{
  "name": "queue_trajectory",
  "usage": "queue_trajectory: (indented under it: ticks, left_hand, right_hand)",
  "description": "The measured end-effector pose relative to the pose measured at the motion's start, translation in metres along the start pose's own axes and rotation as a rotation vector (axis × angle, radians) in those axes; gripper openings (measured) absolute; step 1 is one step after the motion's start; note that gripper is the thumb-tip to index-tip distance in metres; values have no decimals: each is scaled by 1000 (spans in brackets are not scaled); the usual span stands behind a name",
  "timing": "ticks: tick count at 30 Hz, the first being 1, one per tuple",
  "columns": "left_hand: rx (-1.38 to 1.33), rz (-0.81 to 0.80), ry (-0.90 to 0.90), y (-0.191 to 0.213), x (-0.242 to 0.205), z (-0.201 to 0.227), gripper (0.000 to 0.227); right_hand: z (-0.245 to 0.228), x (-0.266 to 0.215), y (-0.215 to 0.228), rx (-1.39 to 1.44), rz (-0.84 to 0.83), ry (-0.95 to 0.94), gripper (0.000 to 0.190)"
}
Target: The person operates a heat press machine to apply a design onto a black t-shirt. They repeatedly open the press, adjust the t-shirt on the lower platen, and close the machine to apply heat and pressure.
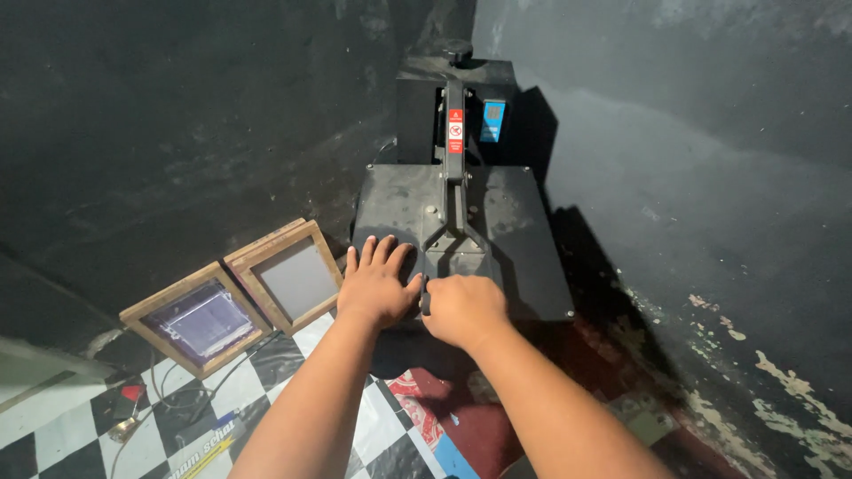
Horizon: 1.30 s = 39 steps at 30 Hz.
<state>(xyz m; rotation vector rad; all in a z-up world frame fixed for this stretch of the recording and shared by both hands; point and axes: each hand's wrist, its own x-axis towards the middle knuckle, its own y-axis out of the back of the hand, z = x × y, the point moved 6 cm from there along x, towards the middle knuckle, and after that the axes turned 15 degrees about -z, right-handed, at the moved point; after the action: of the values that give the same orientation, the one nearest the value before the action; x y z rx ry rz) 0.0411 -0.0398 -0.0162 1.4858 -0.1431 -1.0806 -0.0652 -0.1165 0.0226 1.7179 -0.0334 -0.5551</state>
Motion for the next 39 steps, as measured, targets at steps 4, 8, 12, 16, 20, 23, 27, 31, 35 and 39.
queue_trajectory:
  ticks: [4, 8, 12, 16, 20, 23, 27, 31, 35, 39]
  left_hand:
    - [-5, -10, 1, 2, -3, 2, 67]
    - [-13, -2, 3, 2, -4, 1, 67]
    - [-6, 7, -3, 2, 0, 0, 67]
    - [-16, 0, -12, 3, -3, 1, 67]
    - [-16, 8, -14, 2, -3, 1, 68]
    - [-17, 11, -18, 4, -6, 1, 67]
    - [-21, 10, -14, 4, -6, 1, 67]
    - [-19, -12, -7, 4, -4, 0, 68]
    - [9, 26, 2, 11, -21, 8, 71]
    - [59, -18, 15, 14, -23, 10, 73]
  right_hand:
    - [4, 4, -13, -12, 91, 25, 19]
    - [11, 14, -33, -129, 313, 70, 15]
    - [18, 19, -46, -239, 599, 181, 34]
    - [13, -12, -11, -67, 552, 386, 48]
    - [72, -17, 1, 299, 812, 476, 44]
    - [132, -14, -3, 306, 797, 303, 56]
    - [178, -17, -20, 380, 402, -139, 90]
    - [230, 28, -82, 492, 38, -382, 61]
    - [198, 20, -57, 141, -85, -412, 63]
    - [160, 4, -39, 137, -86, -403, 60]
